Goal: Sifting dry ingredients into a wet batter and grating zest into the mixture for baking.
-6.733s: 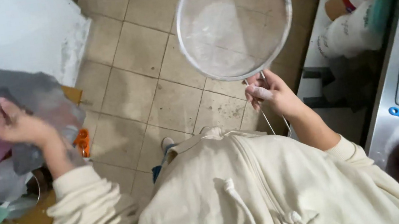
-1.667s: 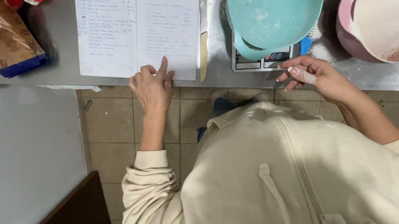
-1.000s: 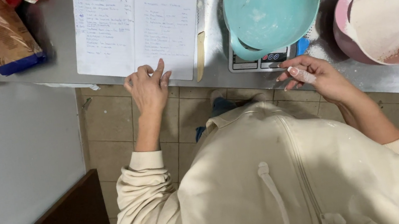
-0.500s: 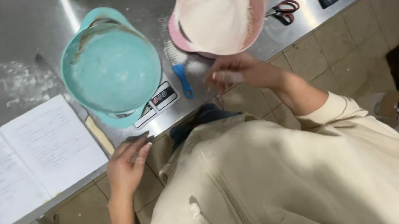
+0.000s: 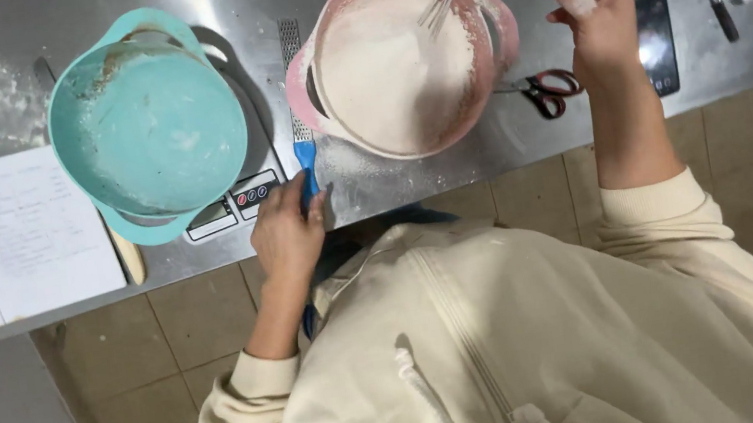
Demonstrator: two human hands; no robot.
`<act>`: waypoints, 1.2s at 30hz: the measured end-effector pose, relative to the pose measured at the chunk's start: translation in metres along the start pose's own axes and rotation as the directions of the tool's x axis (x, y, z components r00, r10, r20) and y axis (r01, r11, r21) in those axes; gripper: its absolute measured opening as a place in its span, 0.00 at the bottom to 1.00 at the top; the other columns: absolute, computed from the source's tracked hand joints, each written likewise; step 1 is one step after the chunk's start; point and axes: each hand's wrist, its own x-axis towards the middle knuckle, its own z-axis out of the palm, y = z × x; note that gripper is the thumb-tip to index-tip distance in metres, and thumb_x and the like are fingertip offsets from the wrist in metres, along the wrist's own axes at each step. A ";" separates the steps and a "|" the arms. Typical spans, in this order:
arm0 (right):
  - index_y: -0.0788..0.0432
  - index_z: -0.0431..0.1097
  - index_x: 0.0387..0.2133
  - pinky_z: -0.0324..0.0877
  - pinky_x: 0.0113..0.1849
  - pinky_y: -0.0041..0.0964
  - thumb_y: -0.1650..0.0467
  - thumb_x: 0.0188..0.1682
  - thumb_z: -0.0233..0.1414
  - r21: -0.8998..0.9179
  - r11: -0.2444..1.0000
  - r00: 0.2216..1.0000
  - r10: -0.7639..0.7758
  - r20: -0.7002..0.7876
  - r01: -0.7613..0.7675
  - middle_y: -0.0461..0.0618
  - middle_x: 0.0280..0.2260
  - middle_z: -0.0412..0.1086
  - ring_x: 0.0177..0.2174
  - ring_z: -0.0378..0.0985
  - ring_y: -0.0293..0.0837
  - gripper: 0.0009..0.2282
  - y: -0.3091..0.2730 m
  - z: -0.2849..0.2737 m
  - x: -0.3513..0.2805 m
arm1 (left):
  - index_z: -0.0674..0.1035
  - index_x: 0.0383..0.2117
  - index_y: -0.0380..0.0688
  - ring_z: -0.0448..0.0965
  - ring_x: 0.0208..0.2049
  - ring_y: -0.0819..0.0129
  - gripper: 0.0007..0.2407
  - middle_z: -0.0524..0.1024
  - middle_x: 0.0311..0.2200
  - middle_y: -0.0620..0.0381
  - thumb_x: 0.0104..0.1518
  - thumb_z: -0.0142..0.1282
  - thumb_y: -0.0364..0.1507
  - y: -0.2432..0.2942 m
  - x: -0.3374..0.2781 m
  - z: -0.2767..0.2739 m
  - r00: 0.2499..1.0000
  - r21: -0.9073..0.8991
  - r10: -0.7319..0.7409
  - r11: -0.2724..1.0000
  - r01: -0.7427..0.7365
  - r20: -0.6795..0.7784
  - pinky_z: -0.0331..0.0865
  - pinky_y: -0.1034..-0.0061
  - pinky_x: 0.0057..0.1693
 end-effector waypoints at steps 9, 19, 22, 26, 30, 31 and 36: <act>0.62 0.64 0.58 0.70 0.51 0.34 0.71 0.58 0.55 -0.204 0.974 0.893 0.177 0.414 -0.099 0.48 0.48 0.72 0.48 0.73 0.38 0.17 0.048 -0.036 0.031 | 0.81 0.38 0.42 0.79 0.39 0.46 0.11 0.76 0.40 0.47 0.53 0.64 0.33 0.018 0.048 0.063 0.926 0.347 -0.306 0.862 0.369 -0.222 0.74 0.54 0.40; 0.60 0.63 0.57 0.71 0.46 0.36 0.69 0.57 0.52 -0.330 0.926 0.834 0.324 0.446 -0.183 0.48 0.51 0.73 0.50 0.75 0.41 0.17 0.043 -0.033 0.018 | 0.82 0.35 0.42 0.79 0.41 0.46 0.14 0.77 0.39 0.48 0.45 0.68 0.35 0.027 0.035 0.051 0.879 0.324 -0.445 0.817 0.477 -0.174 0.74 0.53 0.42; 0.60 0.64 0.58 0.70 0.46 0.35 0.68 0.58 0.52 -0.343 0.917 0.851 0.338 0.402 -0.203 0.48 0.50 0.73 0.48 0.75 0.39 0.16 0.035 -0.038 0.009 | 0.82 0.36 0.43 0.80 0.40 0.47 0.12 0.79 0.39 0.46 0.48 0.66 0.34 0.017 0.005 0.047 0.894 0.270 -0.416 0.852 0.448 -0.168 0.74 0.56 0.44; 0.60 0.65 0.58 0.68 0.44 0.33 0.68 0.59 0.51 -0.317 0.922 0.868 0.336 0.366 -0.223 0.49 0.48 0.73 0.46 0.74 0.38 0.16 0.037 -0.040 -0.007 | 0.82 0.38 0.44 0.81 0.38 0.47 0.12 0.81 0.35 0.45 0.51 0.65 0.35 0.008 -0.033 0.033 0.866 0.169 -0.480 0.850 0.499 -0.138 0.74 0.56 0.44; 0.60 0.66 0.59 0.68 0.44 0.31 0.67 0.59 0.52 -0.258 0.941 0.882 0.303 0.360 -0.218 0.48 0.49 0.73 0.46 0.74 0.37 0.17 0.035 -0.040 -0.022 | 0.81 0.39 0.45 0.82 0.35 0.47 0.12 0.82 0.30 0.46 0.52 0.64 0.36 0.008 -0.070 0.008 0.822 0.111 -0.560 0.814 0.569 -0.105 0.73 0.55 0.43; 0.60 0.66 0.59 0.68 0.45 0.30 0.66 0.60 0.52 -0.229 0.949 0.885 0.290 0.364 -0.217 0.48 0.50 0.72 0.46 0.74 0.36 0.17 0.033 -0.040 -0.025 | 0.81 0.39 0.46 0.82 0.34 0.47 0.12 0.82 0.29 0.47 0.53 0.63 0.36 0.008 -0.082 0.001 0.804 0.126 -0.587 0.794 0.594 -0.093 0.73 0.55 0.43; 0.61 0.63 0.60 0.69 0.45 0.31 0.65 0.60 0.55 -0.110 0.976 0.926 0.214 0.313 -0.188 0.48 0.52 0.71 0.47 0.74 0.37 0.19 0.045 -0.046 -0.037 | 0.83 0.37 0.48 0.82 0.34 0.47 0.10 0.82 0.29 0.49 0.52 0.65 0.36 0.022 -0.131 -0.045 0.825 0.210 -0.545 0.798 0.565 -0.148 0.73 0.54 0.40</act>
